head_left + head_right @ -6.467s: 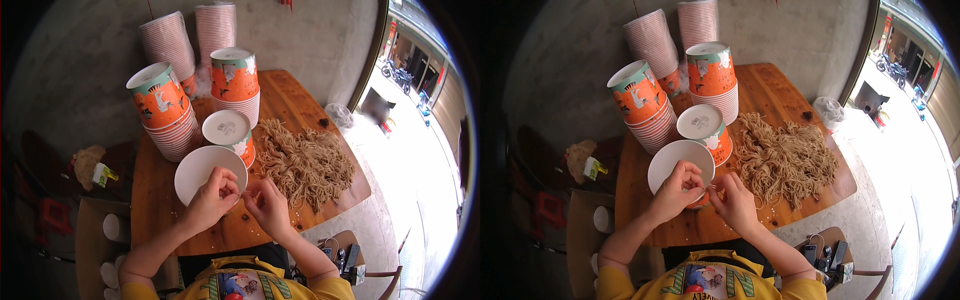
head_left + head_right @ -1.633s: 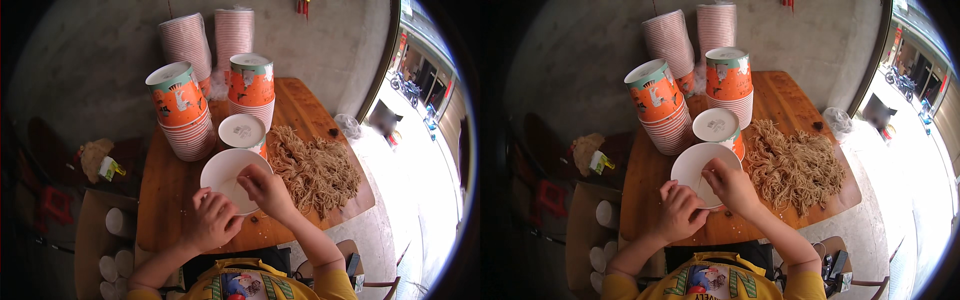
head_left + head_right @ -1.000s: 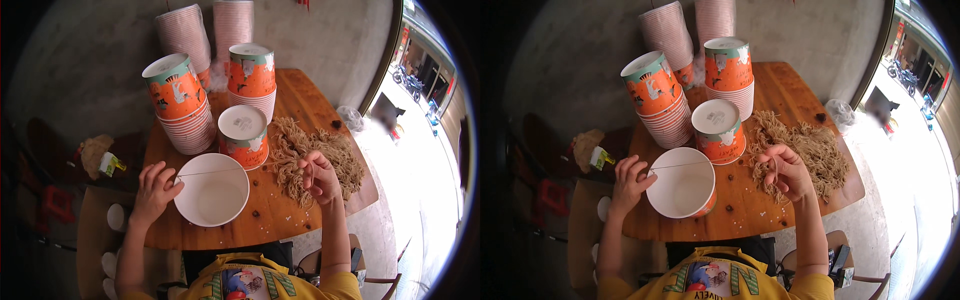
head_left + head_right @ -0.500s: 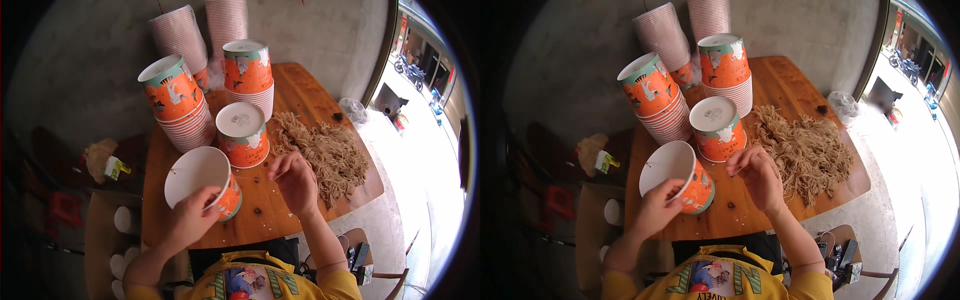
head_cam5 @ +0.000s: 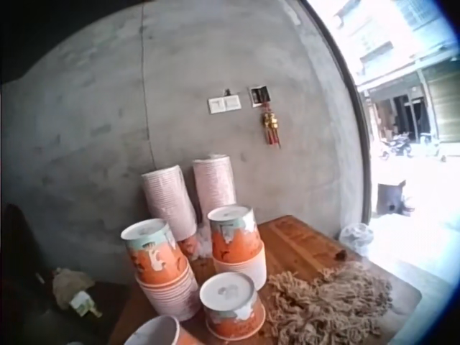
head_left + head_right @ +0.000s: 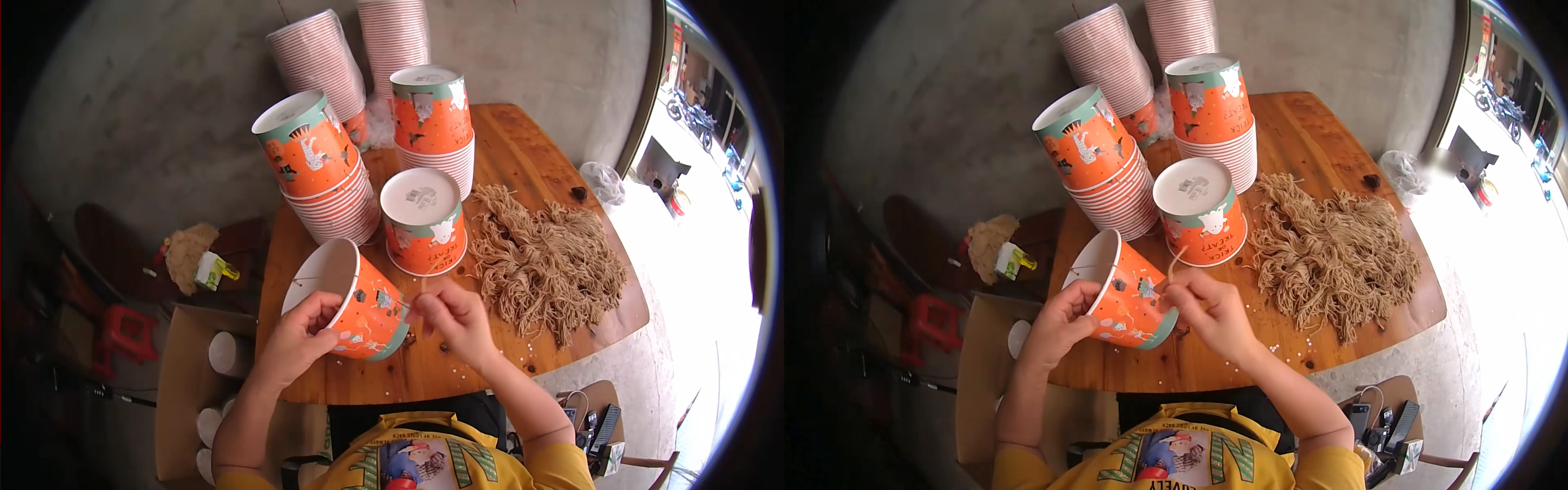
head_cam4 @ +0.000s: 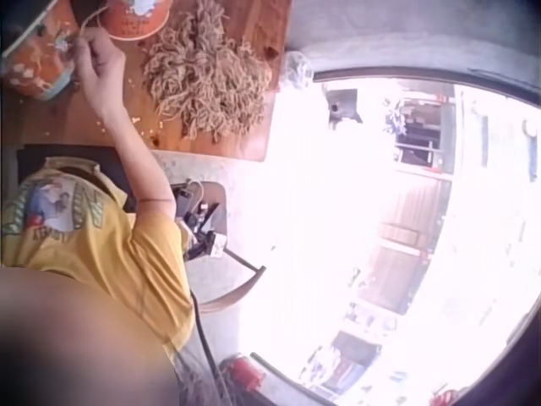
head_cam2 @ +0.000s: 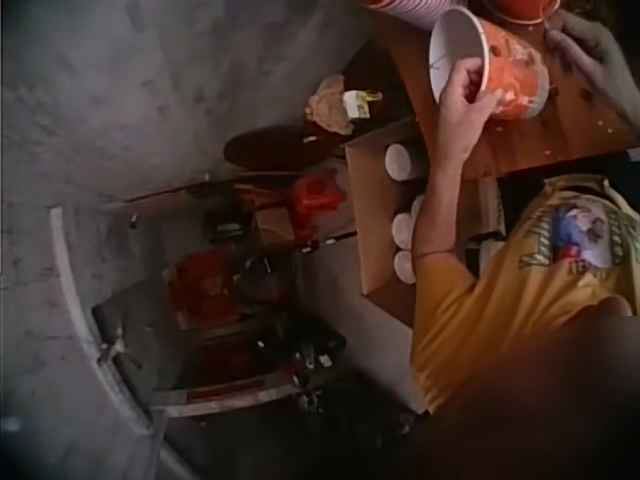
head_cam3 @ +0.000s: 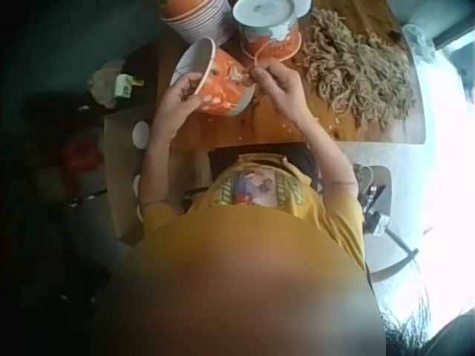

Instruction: Threading thin string through pre-punched holes in paper cups as part of a manufacturing process.

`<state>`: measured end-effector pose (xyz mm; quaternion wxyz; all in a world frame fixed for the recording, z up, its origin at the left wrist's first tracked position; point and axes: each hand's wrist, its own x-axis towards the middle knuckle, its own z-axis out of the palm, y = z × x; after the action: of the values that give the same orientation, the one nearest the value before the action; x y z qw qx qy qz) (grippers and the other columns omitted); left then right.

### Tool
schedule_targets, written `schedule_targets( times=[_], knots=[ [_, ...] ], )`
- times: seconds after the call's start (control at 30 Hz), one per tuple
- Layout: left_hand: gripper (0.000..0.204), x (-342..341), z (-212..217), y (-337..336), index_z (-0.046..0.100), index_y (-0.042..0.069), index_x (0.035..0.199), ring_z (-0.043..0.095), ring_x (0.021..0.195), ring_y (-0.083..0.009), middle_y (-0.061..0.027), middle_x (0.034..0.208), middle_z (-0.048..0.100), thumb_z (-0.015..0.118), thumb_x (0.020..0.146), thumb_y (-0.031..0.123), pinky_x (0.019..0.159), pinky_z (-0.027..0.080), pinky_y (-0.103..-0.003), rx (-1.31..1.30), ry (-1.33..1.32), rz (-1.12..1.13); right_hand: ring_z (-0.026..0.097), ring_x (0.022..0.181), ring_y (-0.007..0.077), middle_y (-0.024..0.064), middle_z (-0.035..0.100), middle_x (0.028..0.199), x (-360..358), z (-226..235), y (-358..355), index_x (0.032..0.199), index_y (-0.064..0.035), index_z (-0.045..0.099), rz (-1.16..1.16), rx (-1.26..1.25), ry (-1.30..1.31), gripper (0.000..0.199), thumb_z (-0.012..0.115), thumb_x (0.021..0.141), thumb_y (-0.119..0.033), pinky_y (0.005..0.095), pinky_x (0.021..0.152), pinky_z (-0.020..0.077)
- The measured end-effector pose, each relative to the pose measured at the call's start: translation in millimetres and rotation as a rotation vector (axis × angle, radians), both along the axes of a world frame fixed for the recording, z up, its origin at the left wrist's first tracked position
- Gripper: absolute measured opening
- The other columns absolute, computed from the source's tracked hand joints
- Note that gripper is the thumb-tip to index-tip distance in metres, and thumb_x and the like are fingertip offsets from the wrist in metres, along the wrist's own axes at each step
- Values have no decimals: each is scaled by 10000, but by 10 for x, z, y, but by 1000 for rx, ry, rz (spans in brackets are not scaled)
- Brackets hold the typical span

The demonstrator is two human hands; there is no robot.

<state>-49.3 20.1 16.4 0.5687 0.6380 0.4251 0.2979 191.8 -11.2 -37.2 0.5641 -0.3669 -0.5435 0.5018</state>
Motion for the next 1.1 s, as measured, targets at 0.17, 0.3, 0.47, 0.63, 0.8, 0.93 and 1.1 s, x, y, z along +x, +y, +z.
schedule_targets(
  times=[0.17, 0.3, 0.47, 0.63, 0.8, 0.93, 1.1],
  knots=[
    [355, 20, 95, 7, 558, 28, 1184, 583, 917, -67, -2, 1018, 618, 604, 836, -27, 820, 482, -235, -138, -48, -6, 656, 854, 170, 110, 660, 1127, -137, -57, 62, 949, -1, 609, -57, 372, -292, 89, 555, 950, -72, 281, 704, 538],
    [358, 3, 114, 40, 563, 40, 1192, 585, 941, -67, 2, 1032, 624, 610, 842, -18, 832, 485, -243, -200, -39, -60, 660, 907, 247, 134, 630, 1214, -127, -109, 63, 923, -26, 609, -102, 556, -496, 62, 632, 871, -53, 324, 760, 527],
    [354, 50, 124, 40, 561, 44, 1194, 584, 913, -63, -1, 1023, 623, 610, 847, -7, 813, 483, -234, -212, -56, -106, 651, 889, 226, 58, 616, 1242, -116, -87, 39, 944, -53, 622, -126, 784, -670, 156, 673, 803, -96, 335, 766, 523],
    [358, 82, 91, 39, 564, 66, 1194, 568, 847, -54, 6, 974, 612, 616, 845, 3, 758, 474, -211, -203, 11, -127, 623, 789, 201, 46, 622, 1176, -94, -22, 23, 939, -65, 614, -218, 935, -818, 204, 689, 757, -121, 328, 744, 507],
    [342, 104, 67, 28, 561, 67, 1176, 536, 812, -44, 19, 926, 590, 606, 843, 1, 722, 460, -214, -170, 17, -124, 611, 754, 190, 33, 631, 937, -25, 0, 11, 944, -87, 615, -222, 974, -916, 222, 709, 755, -154, 320, 746, 479],
    [332, 120, 55, 16, 559, 65, 1168, 531, 825, -44, 20, 925, 586, 602, 846, 2, 735, 454, -218, -166, 18, -139, 610, 693, 174, 11, 641, 782, -61, -103, -23, 914, -87, 629, -255, 823, -792, 164, 717, 795, -158, 311, 738, 473],
    [322, 156, 32, 3, 551, 61, 1164, 534, 839, -45, 19, 928, 585, 601, 851, 6, 755, 454, -220, -139, 10, -163, 592, 596, 136, -14, 639, 659, -146, 67, -141, 915, -122, 707, -320, 562, -594, 121, 743, 809, -168, 283, 729, 458]
  ],
)
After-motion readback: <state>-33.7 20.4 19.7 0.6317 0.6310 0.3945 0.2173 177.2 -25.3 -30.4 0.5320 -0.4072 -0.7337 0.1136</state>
